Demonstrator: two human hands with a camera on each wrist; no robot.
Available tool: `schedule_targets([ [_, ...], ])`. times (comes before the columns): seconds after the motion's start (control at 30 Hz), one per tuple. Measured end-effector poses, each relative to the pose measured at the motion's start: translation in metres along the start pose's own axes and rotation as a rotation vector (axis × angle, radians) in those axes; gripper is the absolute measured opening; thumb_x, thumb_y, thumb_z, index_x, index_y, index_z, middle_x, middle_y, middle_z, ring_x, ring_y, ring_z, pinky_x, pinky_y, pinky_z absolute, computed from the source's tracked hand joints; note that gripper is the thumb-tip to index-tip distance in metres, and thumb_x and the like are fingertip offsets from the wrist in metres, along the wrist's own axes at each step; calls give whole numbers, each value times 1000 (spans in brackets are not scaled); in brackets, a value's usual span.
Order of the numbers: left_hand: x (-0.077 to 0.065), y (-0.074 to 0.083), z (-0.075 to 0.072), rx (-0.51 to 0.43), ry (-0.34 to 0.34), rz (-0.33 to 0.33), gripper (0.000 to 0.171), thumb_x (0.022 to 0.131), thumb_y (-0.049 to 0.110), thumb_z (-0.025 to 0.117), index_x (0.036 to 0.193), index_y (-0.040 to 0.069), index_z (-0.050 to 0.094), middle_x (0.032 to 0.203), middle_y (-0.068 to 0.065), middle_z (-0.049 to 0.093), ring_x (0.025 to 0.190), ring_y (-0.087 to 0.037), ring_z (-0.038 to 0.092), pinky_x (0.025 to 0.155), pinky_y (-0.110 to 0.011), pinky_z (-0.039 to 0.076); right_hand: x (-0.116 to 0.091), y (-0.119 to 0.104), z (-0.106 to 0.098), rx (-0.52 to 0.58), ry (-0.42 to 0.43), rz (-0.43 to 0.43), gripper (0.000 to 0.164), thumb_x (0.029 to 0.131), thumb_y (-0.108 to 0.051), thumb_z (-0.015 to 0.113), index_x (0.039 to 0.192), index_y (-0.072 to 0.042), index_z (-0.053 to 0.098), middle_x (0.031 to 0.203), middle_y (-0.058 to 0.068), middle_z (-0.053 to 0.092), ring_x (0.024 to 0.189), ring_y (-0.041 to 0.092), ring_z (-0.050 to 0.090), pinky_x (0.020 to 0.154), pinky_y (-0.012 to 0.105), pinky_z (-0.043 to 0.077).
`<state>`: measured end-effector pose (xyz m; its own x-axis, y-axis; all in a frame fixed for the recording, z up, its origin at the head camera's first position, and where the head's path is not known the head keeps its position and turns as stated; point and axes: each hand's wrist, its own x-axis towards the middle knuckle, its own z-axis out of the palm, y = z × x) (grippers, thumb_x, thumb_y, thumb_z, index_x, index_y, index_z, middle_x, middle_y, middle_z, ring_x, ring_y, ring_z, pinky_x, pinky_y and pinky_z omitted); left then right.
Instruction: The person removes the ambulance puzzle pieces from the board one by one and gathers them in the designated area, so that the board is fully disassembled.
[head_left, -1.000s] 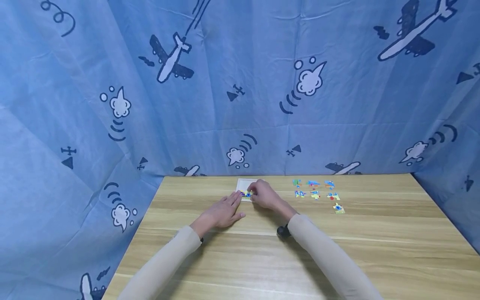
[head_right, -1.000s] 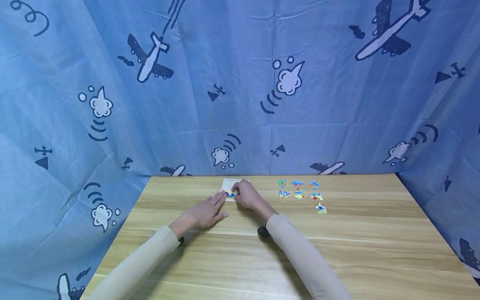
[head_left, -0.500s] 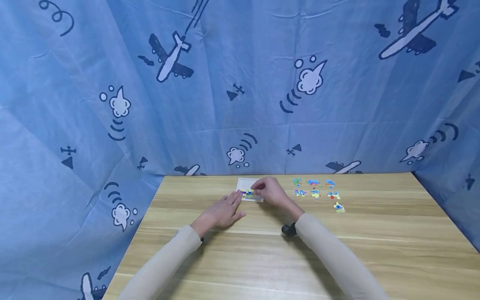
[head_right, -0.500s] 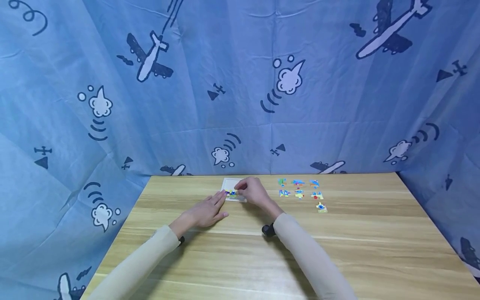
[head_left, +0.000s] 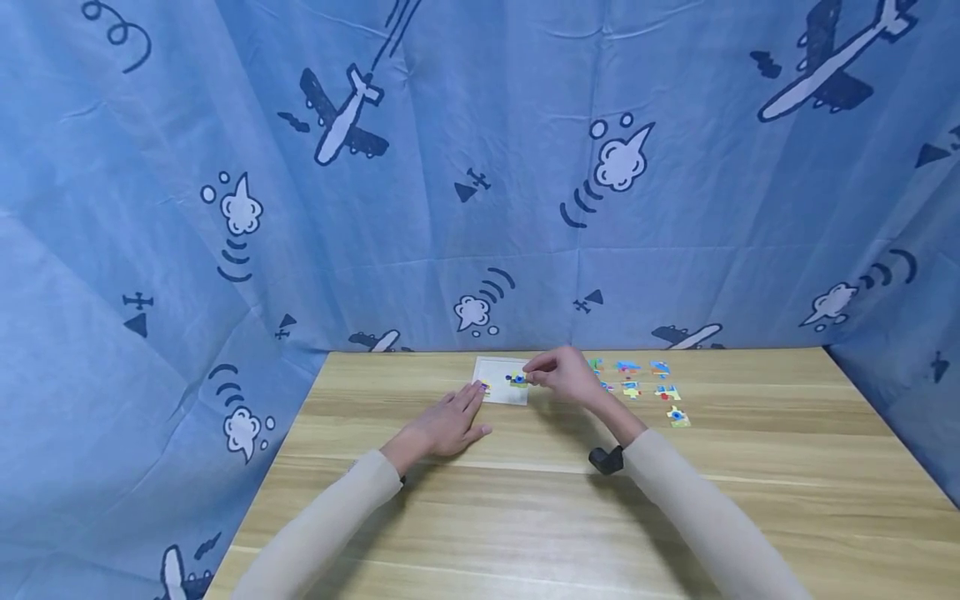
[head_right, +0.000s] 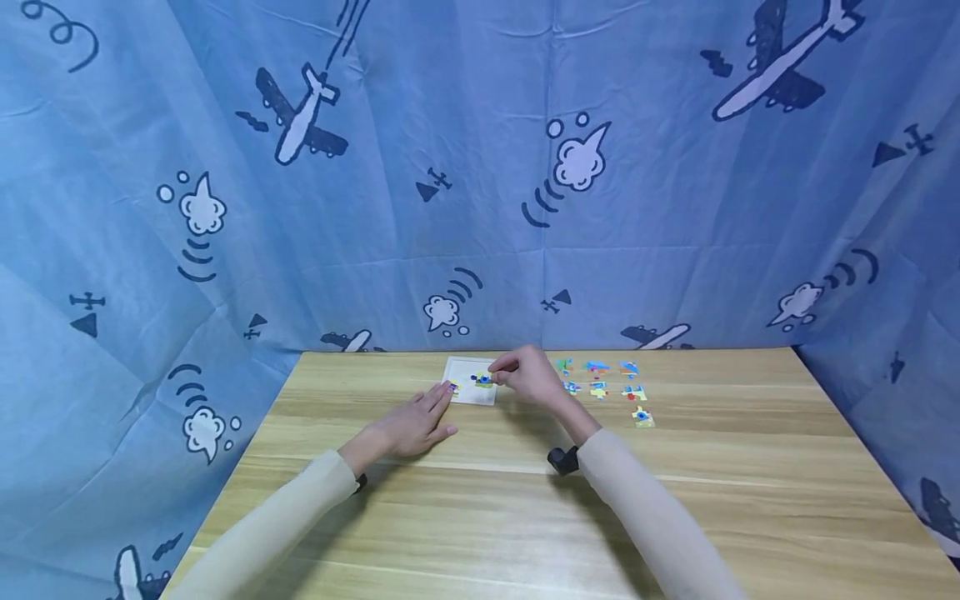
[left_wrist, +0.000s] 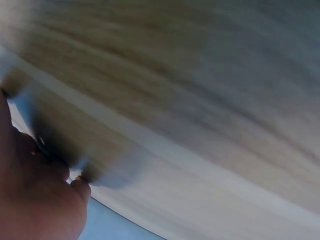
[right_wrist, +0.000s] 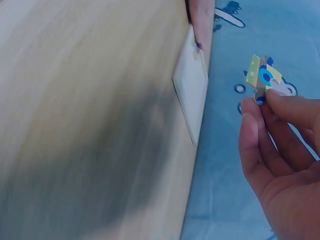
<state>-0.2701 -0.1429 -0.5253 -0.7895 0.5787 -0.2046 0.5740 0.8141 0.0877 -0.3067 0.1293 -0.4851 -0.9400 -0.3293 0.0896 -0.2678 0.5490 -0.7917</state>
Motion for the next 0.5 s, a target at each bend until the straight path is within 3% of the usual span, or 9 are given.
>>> schedule_targets([
  [0.17, -1, -1, 3, -6, 11, 12, 76, 113, 50, 33, 168, 0, 15, 178, -17, 13, 166, -32, 16, 134, -49, 24, -11, 4, -21, 41, -6, 29, 16, 98, -5, 69, 108, 0, 81, 99, 15, 82, 97, 41, 77, 82, 52, 64],
  [0.23, 0, -1, 4, -4, 17, 13, 76, 113, 50, 33, 168, 0, 16, 178, -17, 14, 166, -32, 16, 134, -49, 25, -15, 6, -29, 36, -3, 32, 15, 98, -5, 69, 106, 0, 81, 98, 15, 82, 96, 41, 77, 83, 54, 64],
  [0.4, 0, -2, 7, -1, 25, 9, 76, 113, 51, 32, 168, 0, 15, 178, -16, 14, 166, -30, 15, 134, -50, 24, -25, 14, -48, 19, 3, 34, 14, 99, -9, 70, 106, -3, 81, 97, 14, 82, 96, 40, 77, 75, 41, 64],
  [0.5, 1, -2, 8, 2, 24, 5, 76, 113, 52, 31, 168, 1, 14, 178, -15, 13, 167, -30, 14, 135, -50, 23, -31, 19, -60, 15, 9, 35, 15, 99, -12, 72, 108, -3, 81, 98, 14, 82, 91, 31, 78, 72, 37, 62],
])
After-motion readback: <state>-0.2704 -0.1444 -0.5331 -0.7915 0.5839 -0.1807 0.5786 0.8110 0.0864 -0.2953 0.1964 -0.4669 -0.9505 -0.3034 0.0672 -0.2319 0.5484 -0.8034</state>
